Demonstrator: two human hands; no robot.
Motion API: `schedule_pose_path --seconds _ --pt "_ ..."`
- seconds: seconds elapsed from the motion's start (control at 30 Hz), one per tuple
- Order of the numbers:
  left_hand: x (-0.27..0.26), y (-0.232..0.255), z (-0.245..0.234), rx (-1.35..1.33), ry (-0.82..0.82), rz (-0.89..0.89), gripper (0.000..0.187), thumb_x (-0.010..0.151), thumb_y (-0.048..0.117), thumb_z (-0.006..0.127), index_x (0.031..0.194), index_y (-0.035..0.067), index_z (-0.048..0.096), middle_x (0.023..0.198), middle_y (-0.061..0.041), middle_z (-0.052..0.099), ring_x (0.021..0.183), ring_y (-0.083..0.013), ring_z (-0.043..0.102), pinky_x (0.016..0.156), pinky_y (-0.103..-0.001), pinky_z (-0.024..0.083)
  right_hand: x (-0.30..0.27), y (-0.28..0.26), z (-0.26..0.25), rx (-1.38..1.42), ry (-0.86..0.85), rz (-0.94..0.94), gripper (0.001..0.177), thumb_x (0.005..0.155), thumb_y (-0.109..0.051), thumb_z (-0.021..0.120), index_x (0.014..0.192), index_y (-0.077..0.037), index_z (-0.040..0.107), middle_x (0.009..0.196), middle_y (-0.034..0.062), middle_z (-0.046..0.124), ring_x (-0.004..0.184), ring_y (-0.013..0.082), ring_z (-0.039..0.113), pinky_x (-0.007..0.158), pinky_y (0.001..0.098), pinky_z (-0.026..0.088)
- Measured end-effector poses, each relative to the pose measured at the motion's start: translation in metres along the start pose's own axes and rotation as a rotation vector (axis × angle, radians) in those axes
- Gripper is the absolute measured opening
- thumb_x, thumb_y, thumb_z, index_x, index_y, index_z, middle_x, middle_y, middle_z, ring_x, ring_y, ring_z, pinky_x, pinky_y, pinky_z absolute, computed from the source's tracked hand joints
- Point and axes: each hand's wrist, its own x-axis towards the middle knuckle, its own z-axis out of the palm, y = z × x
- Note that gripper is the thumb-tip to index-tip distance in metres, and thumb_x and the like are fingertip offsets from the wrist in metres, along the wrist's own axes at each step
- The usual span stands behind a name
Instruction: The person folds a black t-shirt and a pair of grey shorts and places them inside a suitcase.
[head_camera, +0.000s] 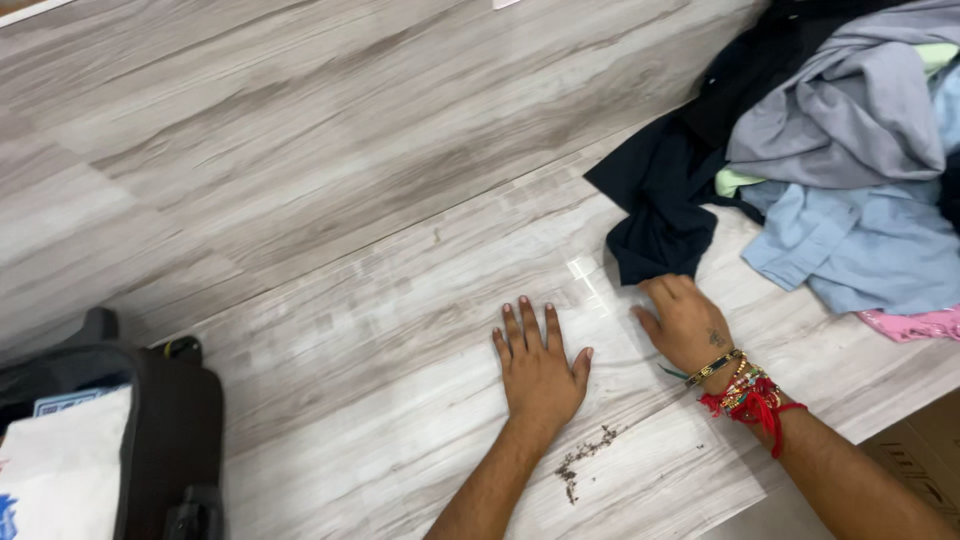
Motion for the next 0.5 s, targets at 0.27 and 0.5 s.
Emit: schedule_pose_path --seconds 0.27,0.5 --pt "0.031 0.015 -0.003 -0.041 -0.108 -0.022 0.08 0.096 0.054 0.051 0.153 0.0 0.034 0.159 -0.038 0.014 0.149 -0.0532 0.005 0.115 -0.069 0.005 0.047 0.031 0.004 -0.058 0.28 -0.08 0.057 0.064 -0.021 0.083 0.117 -0.005 0.072 0.11 0.0186 0.06 0.097 0.0385 0.059 0.081 0.0452 0.052" --pt "0.017 -0.003 0.004 -0.437 0.192 0.019 0.051 0.097 0.014 0.059 0.143 -0.004 0.048 0.146 -0.025 0.053 0.141 -0.0396 0.045 0.117 -0.053 0.031 0.078 -0.005 0.072 0.014 0.214 -0.093 0.023 0.079 -0.01 0.076 0.102 -0.009 0.073 0.099 0.0117 0.061 0.095 0.0336 0.06 0.081 0.045 0.053"
